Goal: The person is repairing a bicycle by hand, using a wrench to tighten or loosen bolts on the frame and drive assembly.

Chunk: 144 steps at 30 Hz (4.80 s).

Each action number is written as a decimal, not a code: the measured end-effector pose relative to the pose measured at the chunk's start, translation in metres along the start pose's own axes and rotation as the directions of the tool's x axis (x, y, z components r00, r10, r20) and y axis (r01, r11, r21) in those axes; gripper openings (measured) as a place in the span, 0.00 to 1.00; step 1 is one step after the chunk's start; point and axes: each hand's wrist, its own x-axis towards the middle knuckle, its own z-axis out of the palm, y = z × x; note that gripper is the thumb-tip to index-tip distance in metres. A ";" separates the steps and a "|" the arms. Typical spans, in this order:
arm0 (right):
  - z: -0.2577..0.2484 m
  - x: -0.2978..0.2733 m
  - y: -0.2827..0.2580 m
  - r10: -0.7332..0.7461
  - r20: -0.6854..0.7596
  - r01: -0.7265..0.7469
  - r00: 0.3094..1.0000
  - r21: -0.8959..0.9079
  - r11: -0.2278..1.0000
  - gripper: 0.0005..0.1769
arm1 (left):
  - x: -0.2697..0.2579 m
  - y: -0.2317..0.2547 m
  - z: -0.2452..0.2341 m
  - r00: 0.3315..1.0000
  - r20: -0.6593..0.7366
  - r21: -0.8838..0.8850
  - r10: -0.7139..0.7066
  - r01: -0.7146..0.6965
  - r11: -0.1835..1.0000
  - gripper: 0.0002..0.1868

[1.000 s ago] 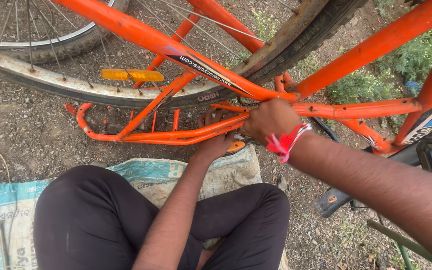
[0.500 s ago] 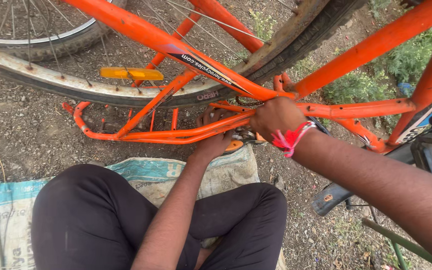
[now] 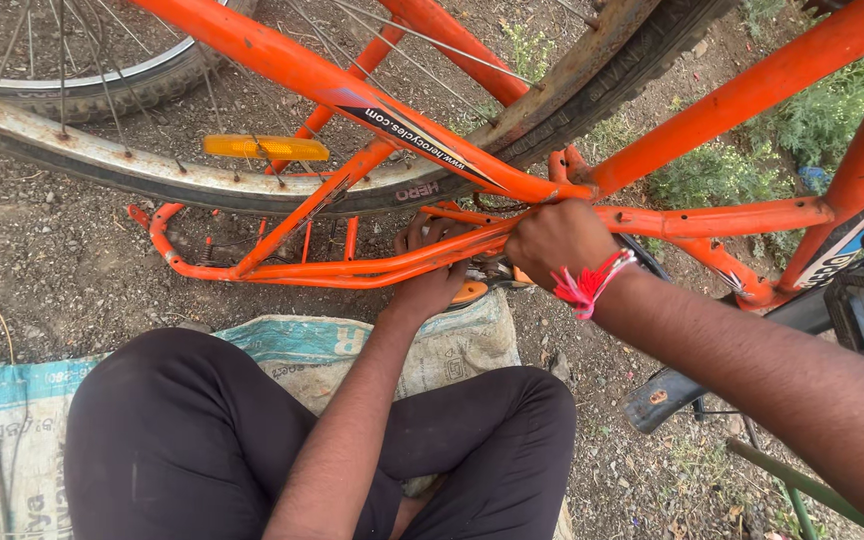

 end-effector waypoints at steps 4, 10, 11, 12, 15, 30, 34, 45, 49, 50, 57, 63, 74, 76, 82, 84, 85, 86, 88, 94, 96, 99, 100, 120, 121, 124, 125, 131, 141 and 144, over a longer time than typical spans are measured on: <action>0.002 -0.004 -0.005 0.110 -0.184 -0.111 0.977 0.008 0.994 0.18 | 0.000 0.000 0.000 1.000 -0.014 0.005 -0.001 0.001 1.000 0.23; 0.019 -0.013 0.005 0.092 -0.369 -0.095 0.925 0.011 0.995 0.20 | 0.002 0.001 -0.003 0.999 -0.039 -0.001 0.019 -0.019 1.000 0.22; 0.025 -0.016 0.005 0.090 -0.370 -0.081 0.925 0.040 0.996 0.18 | 0.000 0.000 -0.003 0.999 -0.027 -0.005 0.022 -0.023 1.000 0.22; 0.033 -0.020 0.007 0.129 -0.423 -0.091 0.897 0.108 0.990 0.21 | -0.001 -0.001 -0.001 1.000 -0.016 -0.008 0.025 -0.025 1.000 0.23; 0.069 -0.041 0.011 0.268 -0.435 -0.134 0.860 0.314 0.940 0.30 | -0.003 -0.005 0.005 0.998 -0.037 -0.026 0.047 -0.048 0.998 0.25; 0.208 -0.016 -0.161 0.878 0.015 -0.421 0.478 0.881 0.214 0.18 | 0.007 0.012 -0.013 0.987 -0.133 0.024 0.086 -0.084 0.996 0.28; 0.208 -0.015 -0.164 0.818 0.060 -0.327 0.572 0.931 0.160 0.17 | 0.001 0.012 -0.016 0.984 -0.143 0.029 0.103 -0.100 0.995 0.27; 0.231 -0.007 -0.176 0.799 0.284 -0.269 0.529 0.950 -0.160 0.21 | 0.000 0.004 -0.003 0.998 -0.033 0.006 0.044 -0.044 0.999 0.25; 0.235 -0.004 -0.174 0.846 0.154 -0.198 0.510 0.979 -0.058 0.24 | 0.003 0.006 -0.005 1.000 0.008 -0.012 0.013 -0.013 1.000 0.23; 0.236 -0.005 -0.175 0.841 0.155 -0.185 0.518 0.980 -0.066 0.24 | 0.000 0.005 -0.004 1.000 0.002 -0.029 0.017 -0.017 0.999 0.22; 0.244 0.000 -0.174 0.826 0.194 -0.223 0.530 0.971 -0.085 0.26 | 0.001 0.007 -0.004 0.995 -0.065 0.054 0.072 -0.068 0.996 0.22; 0.241 0.002 -0.171 0.809 0.232 -0.261 0.540 0.960 -0.101 0.27 | 0.003 0.021 -0.019 1.000 -0.015 0.000 0.024 -0.024 1.000 0.20; 0.225 -0.002 -0.151 0.817 0.192 -0.265 0.544 0.963 -0.050 0.29 | 0.001 0.013 -0.013 0.997 -0.020 0.053 0.078 -0.077 0.996 0.17; 0.222 -0.005 -0.149 0.801 0.228 -0.309 0.553 0.949 -0.056 0.30 | -0.001 0.011 -0.010 0.990 -0.057 0.102 0.125 -0.119 0.988 0.19; 0.221 -0.007 -0.155 0.787 0.234 -0.202 0.571 0.969 -0.141 0.27 | -0.002 0.015 -0.017 0.995 -0.048 0.063 0.084 -0.081 0.995 0.20; 0.220 -0.010 -0.158 0.792 0.210 -0.198 0.573 0.973 -0.115 0.28 | 0.002 0.018 -0.018 0.996 -0.038 0.059 0.086 -0.083 0.995 0.20; 0.218 -0.011 -0.159 0.794 0.196 -0.192 0.575 0.976 -0.101 0.29 | 0.002 0.019 -0.020 0.994 -0.045 0.066 0.096 -0.093 0.993 0.20; 0.218 -0.011 -0.157 0.780 0.244 -0.226 0.576 0.965 -0.134 0.29 | 0.002 0.020 -0.020 0.993 -0.051 0.073 0.107 -0.103 0.992 0.20; 0.220 -0.010 -0.159 0.737 0.339 -0.289 0.586 0.936 -0.200 0.28 | 0.002 0.021 -0.020 0.996 -0.048 0.039 0.074 -0.073 0.997 0.20; 0.235 -0.004 -0.161 0.789 0.246 -0.233 0.563 0.963 -0.134 0.23 | 0.002 0.022 -0.022 1.000 -0.007 -0.005 0.028 -0.028 1.000 0.18; 0.229 -0.008 -0.161 0.781 0.266 -0.282 0.565 0.952 -0.120 0.26 | 0.002 0.023 -0.022 0.999 -0.017 -0.012 0.031 -0.032 0.999 0.18; 0.205 -0.021 -0.161 0.802 0.259 -0.361 0.538 0.931 -0.058 0.26 | 0.003 0.022 -0.023 1.000 -0.007 -0.010 0.027 -0.027 1.000 0.18; 0.197 -0.026 -0.159 0.814 0.250 -0.390 0.525 0.920 -0.032 0.25 | 0.003 0.021 -0.022 0.999 -0.003 0.007 0.032 -0.032 0.999 0.18; 0.210 -0.024 -0.166 0.815 -0.004 -0.195 0.579 0.970 0.143 0.30 | 0.003 0.012 -0.011 0.989 -0.080 0.019 0.126 -0.124 0.992 0.20; 0.204 -0.024 -0.164 0.827 -0.006 -0.185 0.562 0.974 0.133 0.30 | 0.000 0.012 -0.012 0.986 -0.081 0.040 0.146 -0.143 0.989 0.20; 0.184 -0.032 -0.153 0.804 0.056 -0.200 0.592 0.977 0.080 0.30 | -0.001 0.009 -0.009 0.993 -0.057 0.049 0.107 -0.104 0.993 0.20; 0.175 -0.037 -0.149 0.771 0.116 -0.245 0.626 0.968 0.053 0.30 | -0.001 0.008 -0.006 0.996 -0.045 0.042 0.078 -0.076 0.996 0.20; 0.121 -0.076 -0.130 0.578 0.267 -0.294 0.771 0.955 -0.050 0.18 | -0.002 0.003 -0.005 0.994 -0.036 0.043 0.102 -0.100 0.994 0.24; 0.069 -0.094 -0.038 0.432 0.102 -0.359 0.896 0.740 0.569 0.13 | 0.001 -0.001 0.002 1.000 -0.016 0.027 0.021 -0.020 0.999 0.24; 0.052 -0.087 -0.013 0.329 0.108 -0.312 0.938 0.674 0.669 0.14 | -0.002 0.003 0.000 0.998 -0.057 -0.007 0.016 -0.016 1.000 0.22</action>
